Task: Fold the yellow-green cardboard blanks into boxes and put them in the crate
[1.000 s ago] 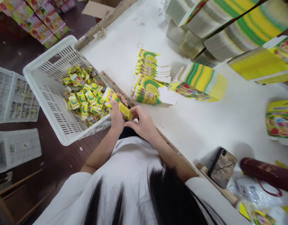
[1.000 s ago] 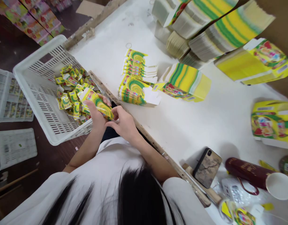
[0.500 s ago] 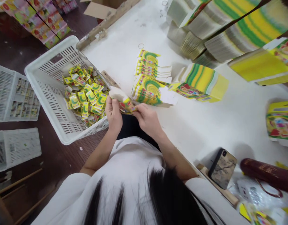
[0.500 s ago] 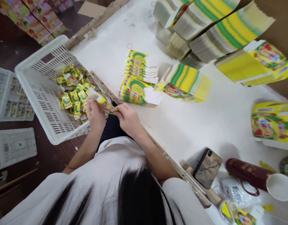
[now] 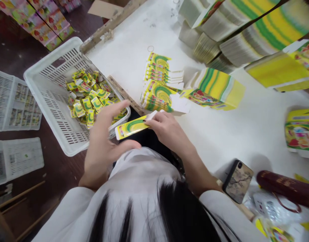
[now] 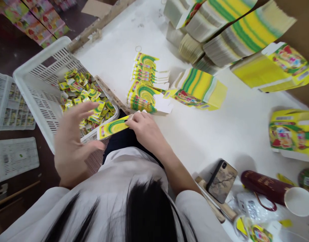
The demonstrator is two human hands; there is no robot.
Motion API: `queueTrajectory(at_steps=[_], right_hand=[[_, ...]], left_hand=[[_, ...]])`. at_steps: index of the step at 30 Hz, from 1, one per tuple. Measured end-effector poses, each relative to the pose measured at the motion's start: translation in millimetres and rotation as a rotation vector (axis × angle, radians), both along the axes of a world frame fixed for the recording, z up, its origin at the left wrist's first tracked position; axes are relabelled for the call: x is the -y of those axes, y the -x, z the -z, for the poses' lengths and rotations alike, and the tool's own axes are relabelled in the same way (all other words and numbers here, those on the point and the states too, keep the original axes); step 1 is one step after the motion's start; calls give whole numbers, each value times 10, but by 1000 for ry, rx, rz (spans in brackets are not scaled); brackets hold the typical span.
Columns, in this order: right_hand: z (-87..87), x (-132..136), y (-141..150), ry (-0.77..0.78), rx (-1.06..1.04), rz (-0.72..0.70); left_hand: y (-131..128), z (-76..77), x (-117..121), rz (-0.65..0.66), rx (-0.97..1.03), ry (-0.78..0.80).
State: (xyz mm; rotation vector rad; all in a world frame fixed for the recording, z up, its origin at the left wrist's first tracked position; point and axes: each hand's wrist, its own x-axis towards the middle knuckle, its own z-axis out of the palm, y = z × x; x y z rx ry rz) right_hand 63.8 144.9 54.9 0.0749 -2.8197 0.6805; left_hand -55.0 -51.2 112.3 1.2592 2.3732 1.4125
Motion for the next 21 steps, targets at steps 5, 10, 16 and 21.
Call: queueTrajectory(at_steps=[5, 10, 16, 21], right_hand=[[32, 105, 24, 84, -207, 27], [204, 117, 14, 622, -343, 325], [327, 289, 127, 1484, 92, 231], [192, 225, 183, 1763, 314, 54]], left_hand=[[82, 415, -201, 219, 132, 387], [-13, 749, -334, 100, 269, 288], [-145, 820, -340, 95, 74, 117], [-183, 920, -340, 158, -63, -22]])
